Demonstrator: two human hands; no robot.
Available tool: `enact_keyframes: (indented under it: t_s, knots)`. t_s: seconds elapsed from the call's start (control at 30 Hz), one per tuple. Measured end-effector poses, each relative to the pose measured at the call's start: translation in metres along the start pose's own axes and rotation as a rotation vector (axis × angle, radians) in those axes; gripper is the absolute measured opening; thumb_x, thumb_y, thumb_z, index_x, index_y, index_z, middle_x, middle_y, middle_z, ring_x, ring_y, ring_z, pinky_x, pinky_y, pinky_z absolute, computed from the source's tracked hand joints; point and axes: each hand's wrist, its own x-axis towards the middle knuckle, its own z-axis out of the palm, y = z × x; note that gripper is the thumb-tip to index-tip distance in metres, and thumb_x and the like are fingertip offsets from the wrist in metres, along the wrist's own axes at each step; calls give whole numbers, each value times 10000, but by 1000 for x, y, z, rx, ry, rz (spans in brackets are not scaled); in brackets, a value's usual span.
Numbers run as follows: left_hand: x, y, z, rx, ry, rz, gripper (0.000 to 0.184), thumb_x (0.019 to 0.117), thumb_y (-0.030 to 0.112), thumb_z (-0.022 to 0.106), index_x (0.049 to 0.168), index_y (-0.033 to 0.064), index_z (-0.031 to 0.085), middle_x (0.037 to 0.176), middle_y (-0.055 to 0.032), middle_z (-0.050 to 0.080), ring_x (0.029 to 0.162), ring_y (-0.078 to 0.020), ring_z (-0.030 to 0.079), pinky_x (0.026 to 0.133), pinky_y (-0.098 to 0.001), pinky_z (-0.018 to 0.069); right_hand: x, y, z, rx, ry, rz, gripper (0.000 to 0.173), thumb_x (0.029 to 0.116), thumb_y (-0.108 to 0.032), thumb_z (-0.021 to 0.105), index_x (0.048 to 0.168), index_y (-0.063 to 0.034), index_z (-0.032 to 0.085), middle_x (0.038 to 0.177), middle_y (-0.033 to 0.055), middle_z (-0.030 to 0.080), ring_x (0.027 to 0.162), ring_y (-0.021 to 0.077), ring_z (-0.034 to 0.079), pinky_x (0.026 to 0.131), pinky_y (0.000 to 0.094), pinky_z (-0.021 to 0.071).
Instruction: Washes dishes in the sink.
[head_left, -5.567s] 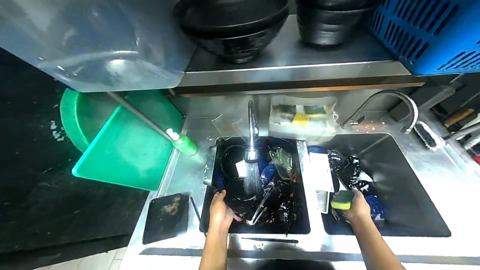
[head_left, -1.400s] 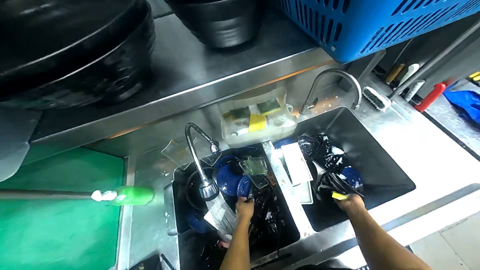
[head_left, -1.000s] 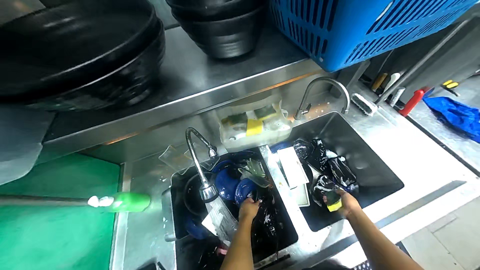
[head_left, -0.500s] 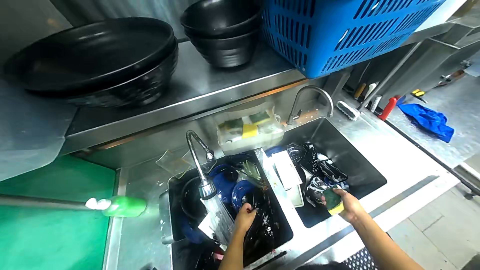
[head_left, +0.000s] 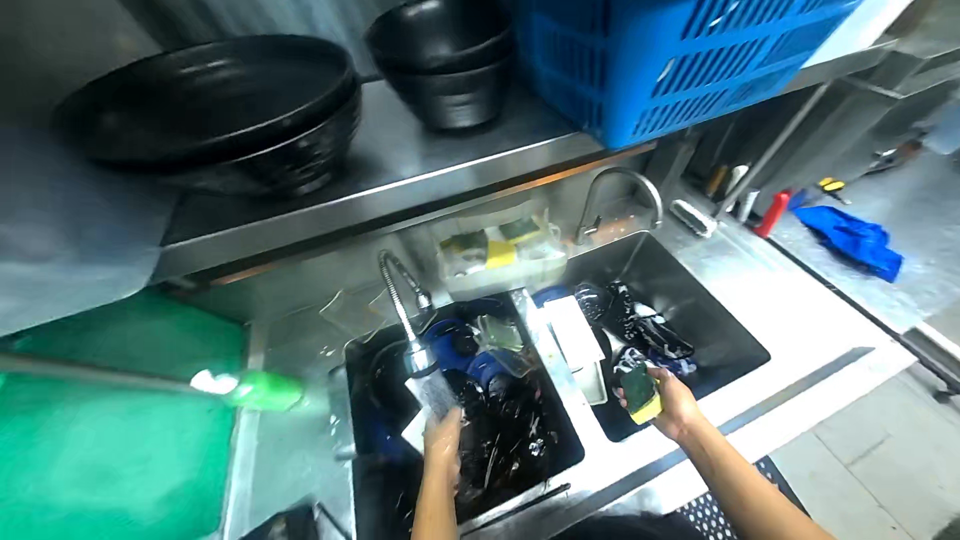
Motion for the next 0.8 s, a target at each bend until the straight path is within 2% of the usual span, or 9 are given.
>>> enact_keyframes:
  t_s: [0.07,0.17,0.2,0.27,0.33,0.43,0.53,0.63,0.8]
  knots:
    - [-17,8,-11,-387,-35,-129,319,943,72,593,1250,7,539,1004,-190,666,850,-278,679,692,-477,593,-6,19,25,-197,-38,-28,397,1093,-329,371,1343,-40,483,1005,209,672,799,338,696,666,510,603]
    - [-46,11,-17,-754,-158,-272,239,938,100,487,1158,26,548,962,-194,682,827,-305,697,667,-503,595,-24,50,71,-748,-202,-224,427,1060,-254,478,1439,-58,497,1104,169,669,875,269,682,748,457,591]
    - [-56,11,-15,-805,-168,-277,222,925,91,479,1124,28,553,944,-191,685,813,-298,700,654,-494,597,-35,58,88,-951,-269,-329,456,1037,-251,513,1458,-78,517,1190,156,665,965,252,674,826,452,572]
    - [-72,8,-9,-875,-218,-268,210,919,86,466,1097,26,562,936,-192,691,817,-294,706,660,-486,601,-62,71,115,-1298,-476,-581,488,1028,-280,535,1484,-108,525,1443,129,585,1316,248,574,1128,456,459]
    - [-85,7,-1,-897,-304,-260,203,916,96,447,1049,20,579,904,-182,700,791,-283,710,657,-462,606,-80,89,131,-1510,-703,-900,459,1040,-321,509,1466,-160,571,1545,73,516,1457,247,444,1229,480,334]
    - [-100,9,6,-834,-394,-229,199,874,46,474,1038,8,580,880,-176,698,774,-269,706,669,-450,607,-72,93,149,-1574,-862,-1184,374,1064,-294,461,1380,-230,651,1528,-19,546,1483,219,411,1229,523,299]
    - [-111,21,14,-735,-420,-176,535,801,-53,567,1316,33,453,1076,-211,677,924,-321,704,746,-521,608,-46,63,177,-1559,-731,-965,408,1064,-263,457,1431,-180,616,1513,37,559,1441,231,472,1216,505,354]
    - [-109,39,27,-596,-477,-87,655,737,-84,614,1356,15,425,1127,-229,672,971,-337,704,769,-531,612,-48,43,205,-1539,-593,-913,377,1050,-284,496,1380,-191,653,1431,56,616,1361,255,543,1162,513,416]
    - [-92,52,43,-322,-430,150,296,976,-2,556,1271,-15,540,1110,-106,666,1033,-151,651,914,-354,565,-86,56,209,-1445,-1010,-1153,324,1025,-217,515,1276,-179,716,1414,1,637,1435,182,465,1244,456,299]
